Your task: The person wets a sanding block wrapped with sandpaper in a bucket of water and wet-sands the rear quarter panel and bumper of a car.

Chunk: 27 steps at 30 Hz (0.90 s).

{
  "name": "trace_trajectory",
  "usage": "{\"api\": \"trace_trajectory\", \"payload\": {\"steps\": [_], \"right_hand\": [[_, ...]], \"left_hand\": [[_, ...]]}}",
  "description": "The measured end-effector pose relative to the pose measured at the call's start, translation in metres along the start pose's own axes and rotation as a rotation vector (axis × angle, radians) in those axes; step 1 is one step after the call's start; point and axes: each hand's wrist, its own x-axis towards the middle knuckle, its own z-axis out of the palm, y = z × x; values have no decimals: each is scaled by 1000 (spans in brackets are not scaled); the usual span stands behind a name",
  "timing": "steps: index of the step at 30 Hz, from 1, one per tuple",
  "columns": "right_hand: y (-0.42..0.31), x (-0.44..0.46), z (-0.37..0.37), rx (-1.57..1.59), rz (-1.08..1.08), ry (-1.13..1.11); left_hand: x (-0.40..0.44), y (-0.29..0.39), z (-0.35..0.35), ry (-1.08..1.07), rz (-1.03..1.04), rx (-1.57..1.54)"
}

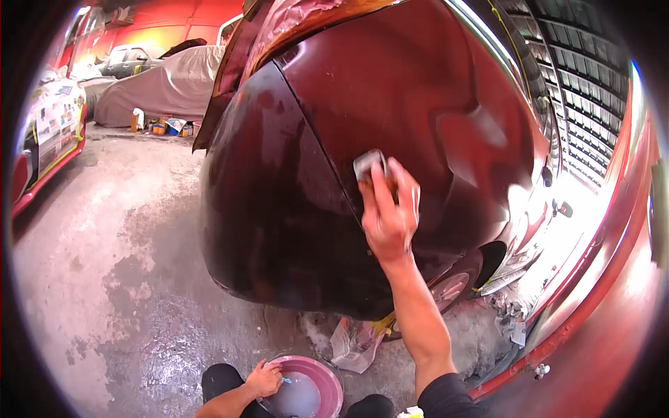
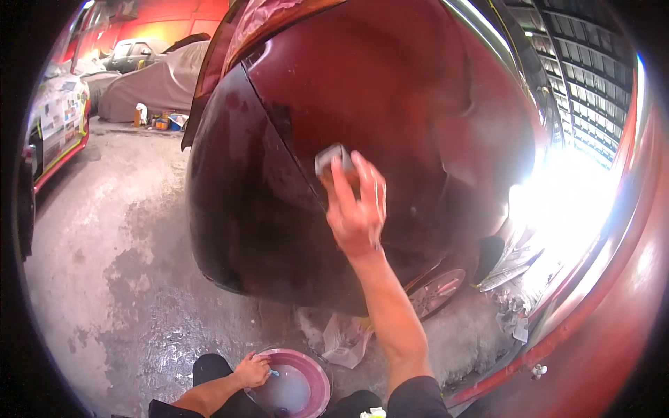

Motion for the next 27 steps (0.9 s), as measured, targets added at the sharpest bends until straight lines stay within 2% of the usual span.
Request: {"api": "trace_trajectory", "payload": {"steps": [3, 7, 10, 13, 16, 17, 19, 20, 22, 26, 27], "right_hand": [[7, 14, 11, -1, -3, -55], [42, -104, -52, -99, 4, -195], [49, -112, -52, -89, -2, -174], [6, 22, 8, -34, -123, -133], [8, 45, 17, -4, -166, -135], [8, 38, 8, 0, -158, -171], [27, -53, -28, -52, -66, -194], [46, -106, -45, -22, -87, -208], [40, -109, -44, -34, -38, -193], [-7, 65, 31, 42, -136, -84], [-9, 81, 35, 69, -108, -93]], "left_hand": [[2, 4, 11, 7, -10, 2], [-4, 0, 18, 17, 10, -18], [1, 0, 17, 0, 9, -40], [5, -3, 14, -13, 4, -14], [9, -4, 16, -10, 14, 48], [3, 0, 19, -17, 33, 83], [-1, 0, 23, -23, 36, 69], [3, -2, 23, -16, 32, 50], [3, -2, 18, -28, 40, 55], [6, -1, 17, -2, 9, 30], [3, 2, 13, -19, 8, 29]]}}
